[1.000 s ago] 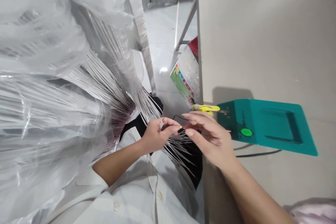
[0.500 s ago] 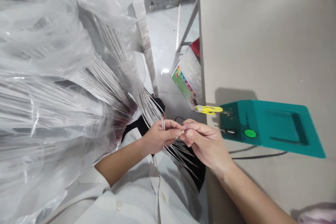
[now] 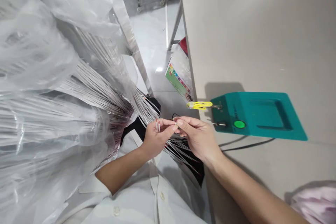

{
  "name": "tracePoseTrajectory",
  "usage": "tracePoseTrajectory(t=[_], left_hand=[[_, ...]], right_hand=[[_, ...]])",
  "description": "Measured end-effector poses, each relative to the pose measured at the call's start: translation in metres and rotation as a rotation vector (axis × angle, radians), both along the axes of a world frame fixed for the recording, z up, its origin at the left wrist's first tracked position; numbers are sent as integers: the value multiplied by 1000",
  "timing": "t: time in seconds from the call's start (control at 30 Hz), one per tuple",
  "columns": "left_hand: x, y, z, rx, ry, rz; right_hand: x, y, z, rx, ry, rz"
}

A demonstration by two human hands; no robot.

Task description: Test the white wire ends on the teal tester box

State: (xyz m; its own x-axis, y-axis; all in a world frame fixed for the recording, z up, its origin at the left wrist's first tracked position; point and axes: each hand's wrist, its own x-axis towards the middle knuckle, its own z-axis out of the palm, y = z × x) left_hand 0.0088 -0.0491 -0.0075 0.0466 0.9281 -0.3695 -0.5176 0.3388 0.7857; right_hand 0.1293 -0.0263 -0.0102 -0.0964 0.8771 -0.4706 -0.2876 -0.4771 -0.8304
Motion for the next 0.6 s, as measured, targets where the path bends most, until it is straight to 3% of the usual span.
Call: tracePoseTrajectory(t=[0.23,0.47,0.6], left_hand=[[2,0,-8,-140,-159,11],[-3,1,-5,-224,-251,-87],[-4,0,-11,-204,-218,-89]], right_hand=[[1,4,8,-74,230,98],[5,5,9,-75,224,179],[4,3,7,63,109,167]])
